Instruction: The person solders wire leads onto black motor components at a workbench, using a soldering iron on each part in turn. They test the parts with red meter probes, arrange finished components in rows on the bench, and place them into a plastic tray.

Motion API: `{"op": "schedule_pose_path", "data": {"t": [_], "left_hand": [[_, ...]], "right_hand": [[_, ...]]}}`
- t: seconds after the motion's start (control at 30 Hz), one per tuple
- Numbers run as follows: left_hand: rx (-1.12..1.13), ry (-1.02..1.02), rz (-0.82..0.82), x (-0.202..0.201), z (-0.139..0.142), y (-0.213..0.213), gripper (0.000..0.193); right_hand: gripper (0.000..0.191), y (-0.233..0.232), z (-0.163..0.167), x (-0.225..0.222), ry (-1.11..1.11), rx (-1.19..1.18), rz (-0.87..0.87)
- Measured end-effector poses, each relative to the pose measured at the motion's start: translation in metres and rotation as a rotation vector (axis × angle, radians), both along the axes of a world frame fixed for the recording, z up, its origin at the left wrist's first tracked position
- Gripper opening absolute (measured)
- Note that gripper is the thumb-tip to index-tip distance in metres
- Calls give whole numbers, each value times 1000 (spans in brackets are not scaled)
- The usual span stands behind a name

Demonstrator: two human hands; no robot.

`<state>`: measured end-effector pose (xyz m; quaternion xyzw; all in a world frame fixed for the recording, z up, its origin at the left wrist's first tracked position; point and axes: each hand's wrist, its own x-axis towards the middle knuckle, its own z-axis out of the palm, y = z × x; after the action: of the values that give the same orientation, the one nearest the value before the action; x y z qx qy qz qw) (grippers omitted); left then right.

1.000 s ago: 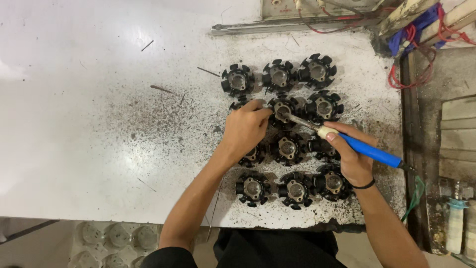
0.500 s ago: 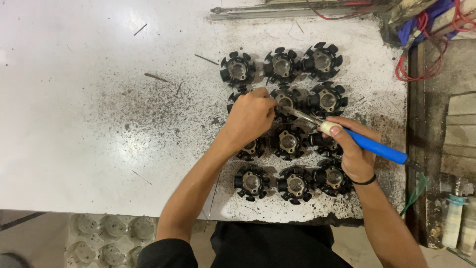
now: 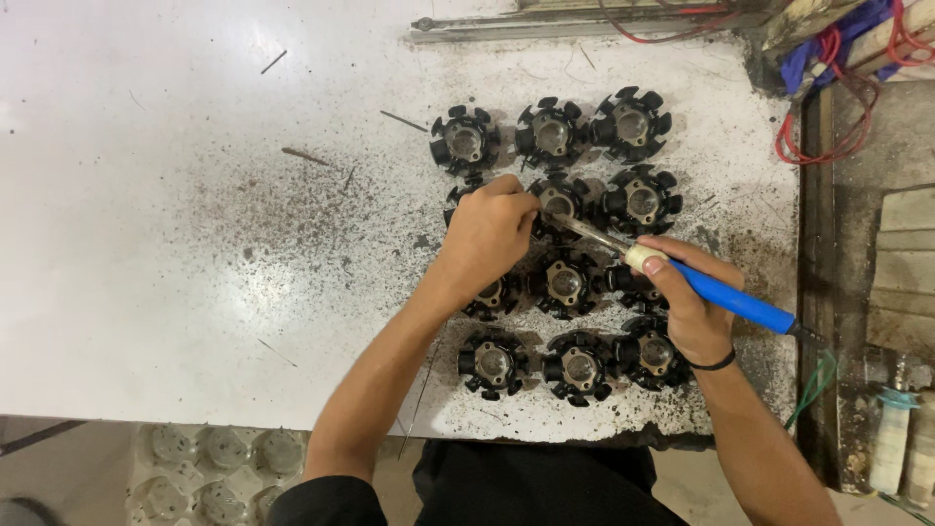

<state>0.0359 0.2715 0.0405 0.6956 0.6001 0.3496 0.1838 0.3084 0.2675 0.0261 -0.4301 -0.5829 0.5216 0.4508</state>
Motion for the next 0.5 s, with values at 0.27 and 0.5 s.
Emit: {"op": "schedule_pose_path", "data": {"t": [0.27,0.5], "left_hand": [[32,66,-10,3,-5,-2,7],[69,54,14,3,-5,-2,8]], "right_hand": [[25,0,-2,2,-34,10,-59],[25,1,0,1,-57,38,-32]]}}
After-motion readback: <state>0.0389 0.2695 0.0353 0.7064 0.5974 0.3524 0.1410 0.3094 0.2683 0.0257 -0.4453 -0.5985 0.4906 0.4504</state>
